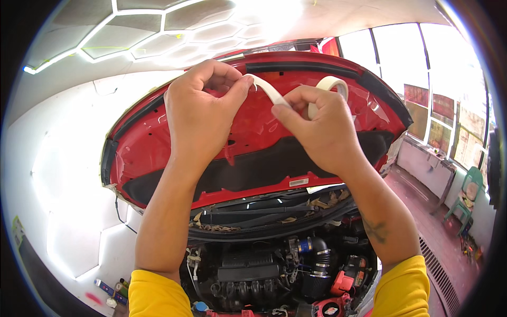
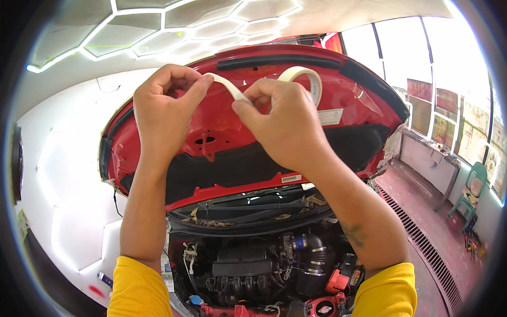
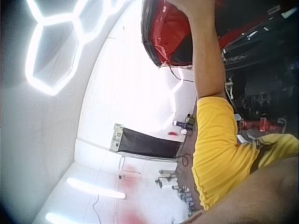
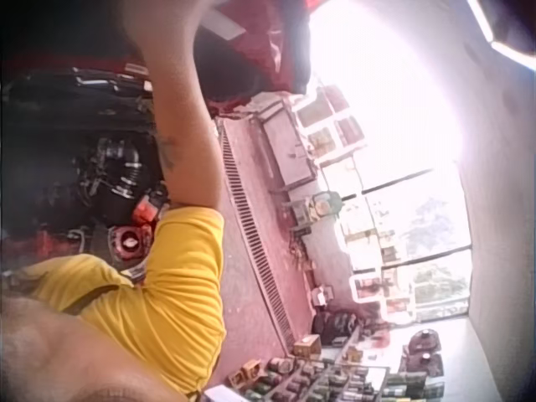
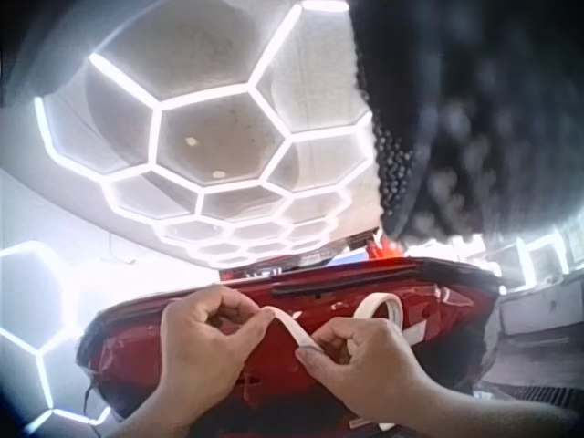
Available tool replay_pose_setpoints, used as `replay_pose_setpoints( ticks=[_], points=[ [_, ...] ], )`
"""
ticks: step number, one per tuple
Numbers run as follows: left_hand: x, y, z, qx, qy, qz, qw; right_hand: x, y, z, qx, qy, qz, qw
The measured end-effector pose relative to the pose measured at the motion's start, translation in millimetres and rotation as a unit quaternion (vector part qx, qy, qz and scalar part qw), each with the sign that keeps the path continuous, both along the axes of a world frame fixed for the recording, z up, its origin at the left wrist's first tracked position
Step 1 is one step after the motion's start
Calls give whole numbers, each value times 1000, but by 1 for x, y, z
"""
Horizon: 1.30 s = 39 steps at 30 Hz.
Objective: The person applies white masking tape along the edges of a red car's open hood. They use both hands to unroll the tape, press it onto the surface, and tear off segments to cover the perimeter of the hood and the windshield area.
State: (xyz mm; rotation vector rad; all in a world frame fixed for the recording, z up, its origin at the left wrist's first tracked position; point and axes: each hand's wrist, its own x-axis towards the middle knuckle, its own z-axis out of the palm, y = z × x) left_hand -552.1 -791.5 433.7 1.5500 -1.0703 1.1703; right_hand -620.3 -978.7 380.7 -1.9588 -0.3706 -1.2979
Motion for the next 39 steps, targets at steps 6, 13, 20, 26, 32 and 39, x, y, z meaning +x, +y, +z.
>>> replay_pose_setpoints(
  ticks=[6, 13, 20, 26, 32, 39],
  points=[
    [14, 1, 1, -33, 2, 9, 999, 22, -21, 20, -90, -151, -161, 971],
    [48, -15, 14, -124, -87, 48, 987, 40, -30, 68, -170, -281, -297, 897],
    [74, -24, 12, -111, -175, 170, 963, 60, -42, 66, -163, -214, -310, 912],
    [88, -31, 16, -124, -196, 196, 953, 57, -35, 67, -146, -154, -314, 925],
    [93, -31, 16, -124, -221, 213, 944, 60, -32, 69, -152, -148, -339, 916],
    [96, -33, 16, -128, -248, 225, 933, 64, -33, 68, -156, -163, -359, 906]
  ],
)
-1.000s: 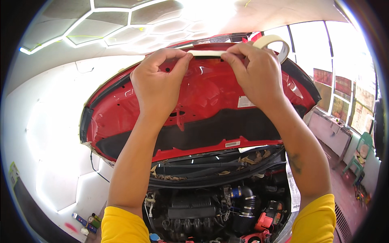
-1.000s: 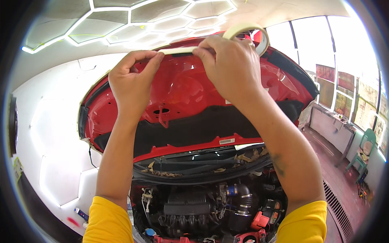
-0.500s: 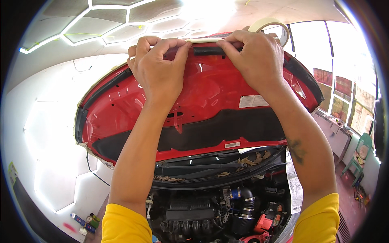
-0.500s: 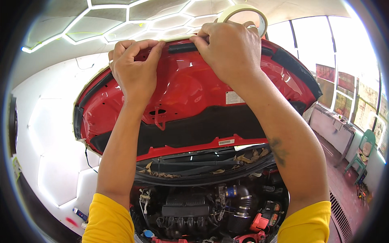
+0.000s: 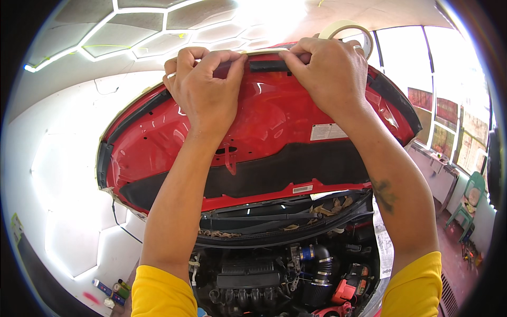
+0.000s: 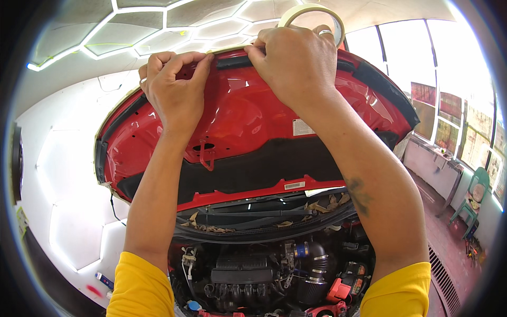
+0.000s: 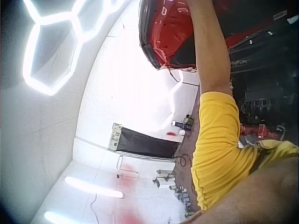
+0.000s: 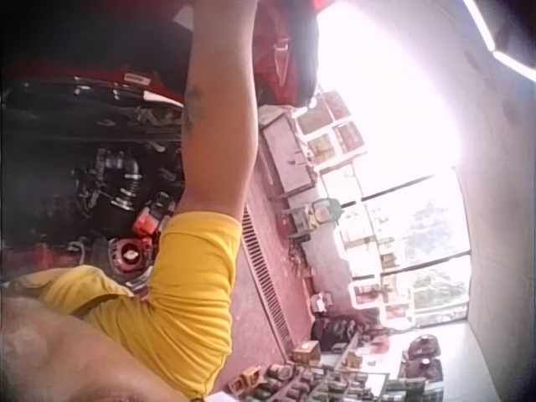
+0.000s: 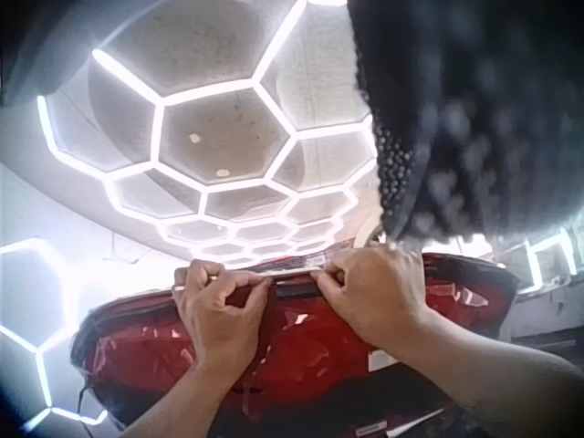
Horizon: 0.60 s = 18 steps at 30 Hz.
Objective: The person applies white masking tape along the edges of a red car's open hood. They use both hands to unroll the tape, press it onto the surface, and tear off segments to cover the perimeter of the hood and the windshield area.
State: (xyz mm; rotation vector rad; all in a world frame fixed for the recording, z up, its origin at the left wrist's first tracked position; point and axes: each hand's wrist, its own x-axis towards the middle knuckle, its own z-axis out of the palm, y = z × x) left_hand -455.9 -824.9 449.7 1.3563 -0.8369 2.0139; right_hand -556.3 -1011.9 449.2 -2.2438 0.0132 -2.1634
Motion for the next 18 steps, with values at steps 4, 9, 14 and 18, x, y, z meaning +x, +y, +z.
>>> replay_pose_setpoints(
  ticks=[4, 9, 14, 18],
  points=[
    [2, 1, 0, -5, -3, 12, 1000, 2, -1, -2, -3, -12, 4, 1000],
    [8, 3, 3, 0, -53, 32, 998, 8, -6, -2, -41, -71, -7, 997],
    [14, 5, 8, 10, -93, 47, 995, 7, -6, 1, -40, -50, -5, 998],
    [13, 9, 12, 28, -109, 45, 993, 3, -4, 5, -35, -38, -11, 999]
  ],
)
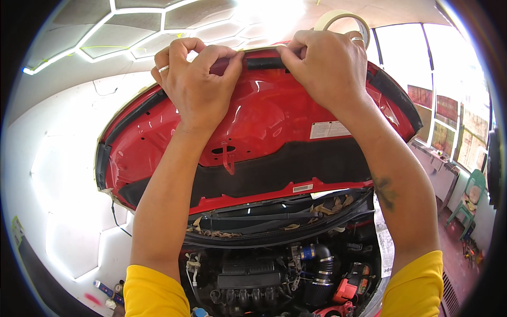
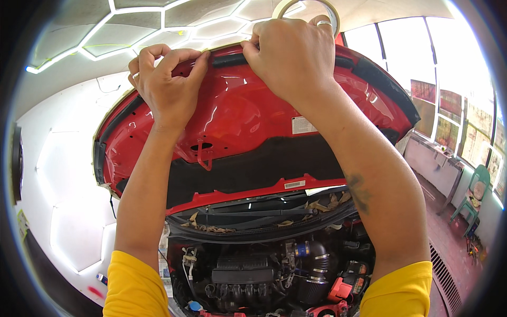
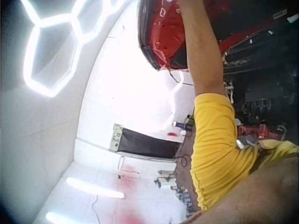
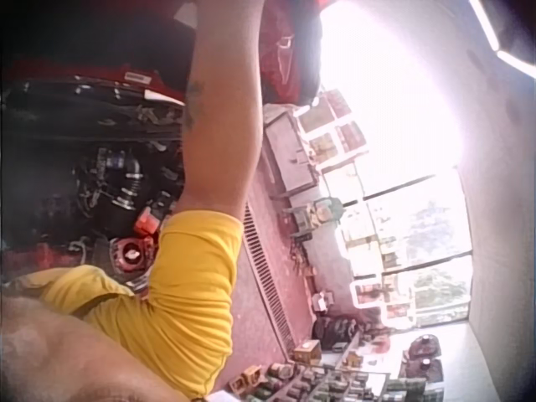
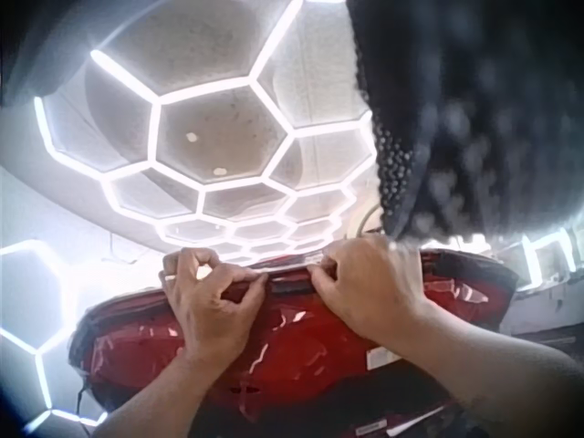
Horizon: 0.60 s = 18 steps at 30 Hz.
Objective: The person applies white masking tape along the edges of a red car's open hood. They use both hands to unroll the tape, press it onto the surface, and tear off segments to cover the perimeter of the hood and the windshield area.
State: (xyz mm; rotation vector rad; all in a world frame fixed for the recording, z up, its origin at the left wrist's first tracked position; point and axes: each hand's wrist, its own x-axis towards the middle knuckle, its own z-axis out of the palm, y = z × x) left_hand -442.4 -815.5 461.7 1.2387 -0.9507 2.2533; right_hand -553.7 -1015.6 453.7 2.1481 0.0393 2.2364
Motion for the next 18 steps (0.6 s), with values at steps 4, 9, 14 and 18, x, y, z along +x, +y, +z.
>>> replay_pose_setpoints(
  ticks=[4, 9, 14, 18],
  points=[
    [-1, 0, 3, 15, -11, 13, 1000, -6, -2, 4, 16, 37, -70, 997],
    [-5, 5, 10, 24, 21, 19, 999, -25, -17, 7, 50, 87, -120, 988],
    [-21, 22, 20, 71, 66, 68, 993, -24, -59, 0, -7, -67, -138, 988],
    [-21, 28, 29, 138, 71, 96, 983, -28, -83, -9, -32, -70, -134, 988]
  ],
)
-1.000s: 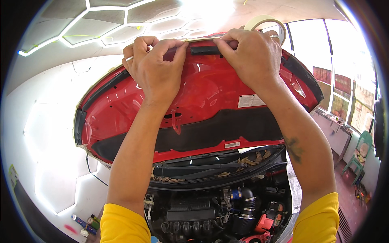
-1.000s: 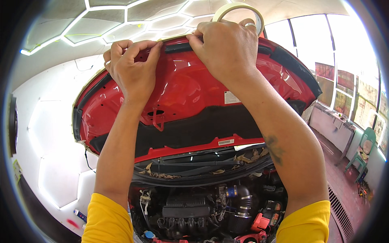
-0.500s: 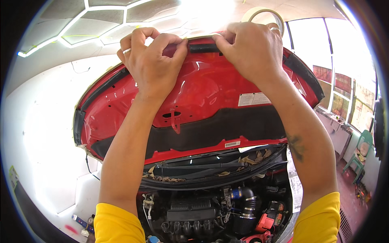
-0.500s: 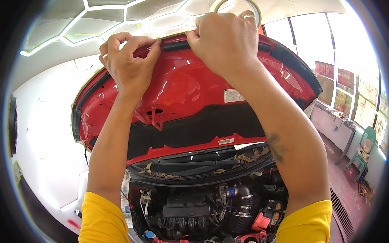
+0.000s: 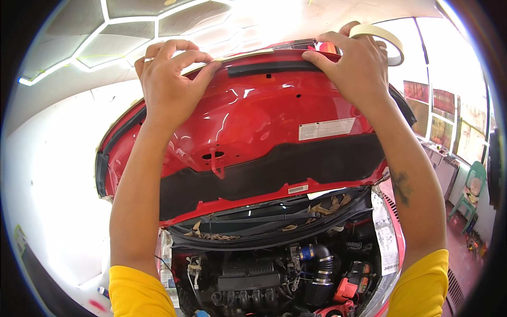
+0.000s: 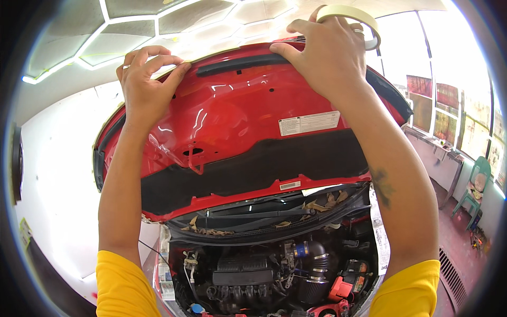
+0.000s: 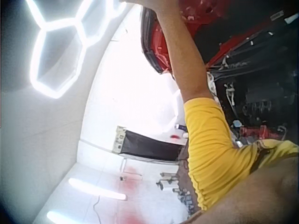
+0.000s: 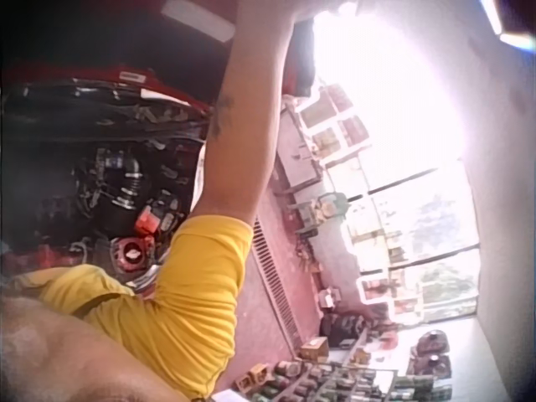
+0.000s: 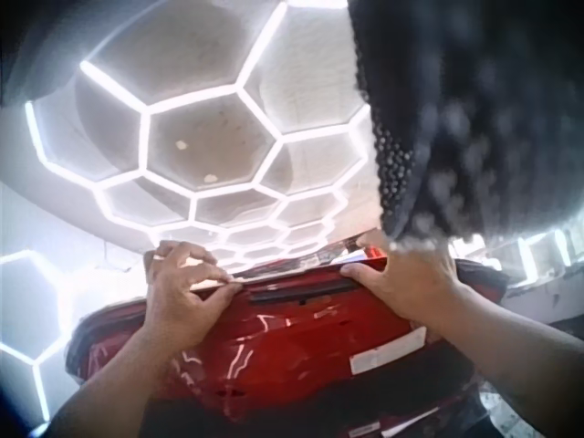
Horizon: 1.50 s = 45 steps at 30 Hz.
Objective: The person applies white masking tape along the edges of a red car's open hood. They use both hands to unroll the tape, press it onto the surface, and tear off segments to cover the perimeter of the hood and the windshield area.
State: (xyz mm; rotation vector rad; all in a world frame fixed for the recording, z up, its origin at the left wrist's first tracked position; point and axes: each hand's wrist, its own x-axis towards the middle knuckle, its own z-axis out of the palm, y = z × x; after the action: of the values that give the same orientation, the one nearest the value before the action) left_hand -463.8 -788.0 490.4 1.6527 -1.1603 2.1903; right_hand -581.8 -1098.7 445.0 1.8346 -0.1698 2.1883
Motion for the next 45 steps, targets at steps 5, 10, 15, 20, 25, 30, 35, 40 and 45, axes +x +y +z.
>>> replay_pose_setpoints(
  ticks=[5, 10, 15, 20, 25, 30, 35, 40, 45],
  points=[
    [-6, -1, 10, 27, -4, 7, 1000, -51, 26, -48, 131, 17, 187, 973],
    [-12, -30, 19, 45, -68, -18, 996, -100, 18, -169, 115, 8, 259, 959],
    [-22, -64, 25, 87, -161, -14, 983, -139, 27, -308, 307, 122, 241, 913],
    [-32, -78, 23, 110, -138, 4, 984, -164, 42, -409, 464, 222, 262, 817],
    [-37, -46, 22, 107, -75, 64, 989, -197, 47, -436, 497, 230, 248, 799],
    [-55, -34, 23, 132, -3, 123, 984, -217, 29, -427, 508, 214, 269, 790],
    [-84, -61, 16, 86, -1, 82, 993, -223, 27, -439, 492, 220, 301, 787],
    [-112, -151, -24, 191, -84, 7, 978, -242, 46, -457, 508, 310, 365, 716],
    [-97, -218, -22, 180, -54, 29, 982, -270, 43, -478, 492, 438, 378, 650]
  ],
)
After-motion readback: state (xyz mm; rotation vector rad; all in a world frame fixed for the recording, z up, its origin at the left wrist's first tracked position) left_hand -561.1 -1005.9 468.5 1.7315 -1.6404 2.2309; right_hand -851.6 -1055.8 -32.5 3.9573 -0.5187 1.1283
